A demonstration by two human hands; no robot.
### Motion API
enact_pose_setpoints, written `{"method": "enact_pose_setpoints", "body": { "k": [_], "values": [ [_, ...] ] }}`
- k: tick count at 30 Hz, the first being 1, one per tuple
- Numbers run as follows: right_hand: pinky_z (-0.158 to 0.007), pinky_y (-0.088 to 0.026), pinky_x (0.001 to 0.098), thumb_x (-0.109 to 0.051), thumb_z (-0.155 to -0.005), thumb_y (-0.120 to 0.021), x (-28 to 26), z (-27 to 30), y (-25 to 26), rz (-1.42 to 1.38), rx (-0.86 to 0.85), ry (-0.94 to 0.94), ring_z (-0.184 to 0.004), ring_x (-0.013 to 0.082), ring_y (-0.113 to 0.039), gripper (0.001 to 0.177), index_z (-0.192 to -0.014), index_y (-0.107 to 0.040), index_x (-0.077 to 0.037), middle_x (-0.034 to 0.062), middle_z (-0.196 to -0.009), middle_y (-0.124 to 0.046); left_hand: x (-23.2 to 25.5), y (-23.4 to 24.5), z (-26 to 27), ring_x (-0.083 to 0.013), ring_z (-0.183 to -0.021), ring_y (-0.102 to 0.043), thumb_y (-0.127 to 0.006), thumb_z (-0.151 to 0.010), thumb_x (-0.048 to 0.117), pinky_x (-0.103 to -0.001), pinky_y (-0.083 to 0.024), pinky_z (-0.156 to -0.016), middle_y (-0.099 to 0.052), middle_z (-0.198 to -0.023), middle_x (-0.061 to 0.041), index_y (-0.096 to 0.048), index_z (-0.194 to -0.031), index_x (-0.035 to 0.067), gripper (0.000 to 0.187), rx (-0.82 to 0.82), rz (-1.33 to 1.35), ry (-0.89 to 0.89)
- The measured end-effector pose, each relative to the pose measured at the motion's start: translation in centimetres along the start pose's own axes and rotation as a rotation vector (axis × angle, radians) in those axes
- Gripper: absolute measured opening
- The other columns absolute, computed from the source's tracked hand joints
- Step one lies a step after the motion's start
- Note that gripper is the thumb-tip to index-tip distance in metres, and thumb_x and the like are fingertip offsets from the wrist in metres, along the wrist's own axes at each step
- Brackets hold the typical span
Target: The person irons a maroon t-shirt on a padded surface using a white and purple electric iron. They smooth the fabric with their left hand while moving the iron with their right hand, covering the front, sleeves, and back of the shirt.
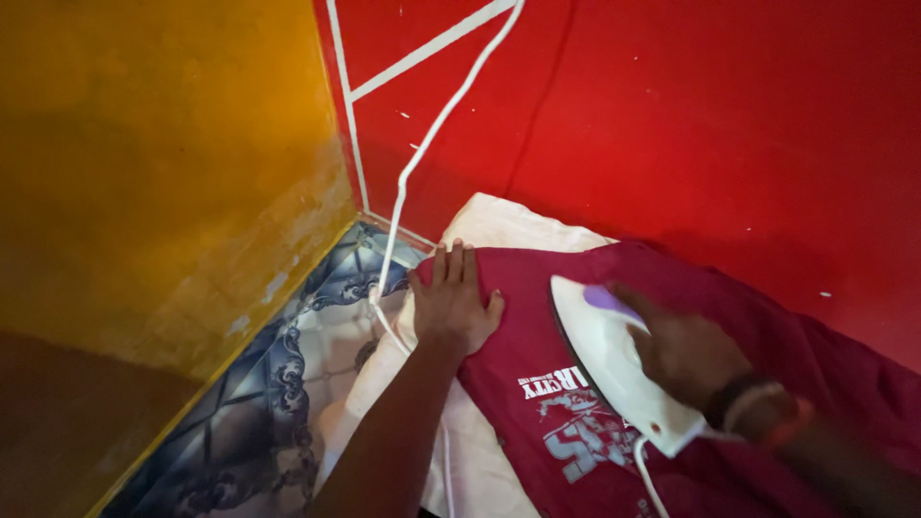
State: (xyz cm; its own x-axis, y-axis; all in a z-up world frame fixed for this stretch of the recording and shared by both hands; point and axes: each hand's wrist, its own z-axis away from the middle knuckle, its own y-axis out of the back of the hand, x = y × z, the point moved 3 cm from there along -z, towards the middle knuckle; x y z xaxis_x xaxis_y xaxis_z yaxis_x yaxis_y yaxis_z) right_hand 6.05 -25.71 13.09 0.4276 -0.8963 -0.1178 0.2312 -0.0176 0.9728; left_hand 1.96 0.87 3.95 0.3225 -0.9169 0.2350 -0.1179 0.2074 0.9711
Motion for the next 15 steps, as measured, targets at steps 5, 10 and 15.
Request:
{"method": "enact_pose_setpoints", "body": {
  "k": [5, 10, 15],
  "values": [
    [-0.071, -0.059, 0.0564, -0.037, -0.095, -0.056, 3.0, 2.4, -0.9, 0.14, 0.088, -0.061, -0.074, 0.0431, -0.073, 0.063, -0.154, -0.035, -0.042, 0.0219, -0.08, -0.074, 0.1, -0.2, 0.3, -0.0306, -0.158, -0.013, -0.044, -0.095, 0.058, -0.064, -0.011, -0.122, -0.017, -0.17, -0.012, -0.022, -0.161, 0.004, 0.088, 0.011, -0.063, -0.013],
    [-0.074, -0.058, 0.058, -0.034, -0.097, -0.053, 4.3, 0.0, -1.4, 0.053, 0.162, -0.02, -0.076, 0.0445, -0.074, 0.059, -0.153, -0.037, -0.038, 0.0231, -0.083, -0.075, 2.5, -0.2, -1.1, -0.034, -0.156, -0.01, -0.038, -0.099, 0.053, -0.056, -0.008, -0.123, -0.012, -0.17, -0.017, -0.021, -0.159, 0.003, 0.081, 0.058, -0.198, -0.177],
    [-0.077, -0.055, 0.0619, -0.035, -0.098, -0.054, 3.6, -4.1, -0.5, 0.016, 0.212, -0.033, -0.086, 0.049, -0.07, 0.053, -0.15, -0.043, -0.035, 0.0267, -0.092, -0.072, 7.6, -1.5, -0.9, -0.0332, -0.157, -0.008, -0.031, -0.102, 0.058, -0.055, -0.007, -0.124, -0.011, -0.17, -0.016, -0.018, -0.163, 0.008, 0.079, -0.011, -0.024, -0.337]
  ]
}}
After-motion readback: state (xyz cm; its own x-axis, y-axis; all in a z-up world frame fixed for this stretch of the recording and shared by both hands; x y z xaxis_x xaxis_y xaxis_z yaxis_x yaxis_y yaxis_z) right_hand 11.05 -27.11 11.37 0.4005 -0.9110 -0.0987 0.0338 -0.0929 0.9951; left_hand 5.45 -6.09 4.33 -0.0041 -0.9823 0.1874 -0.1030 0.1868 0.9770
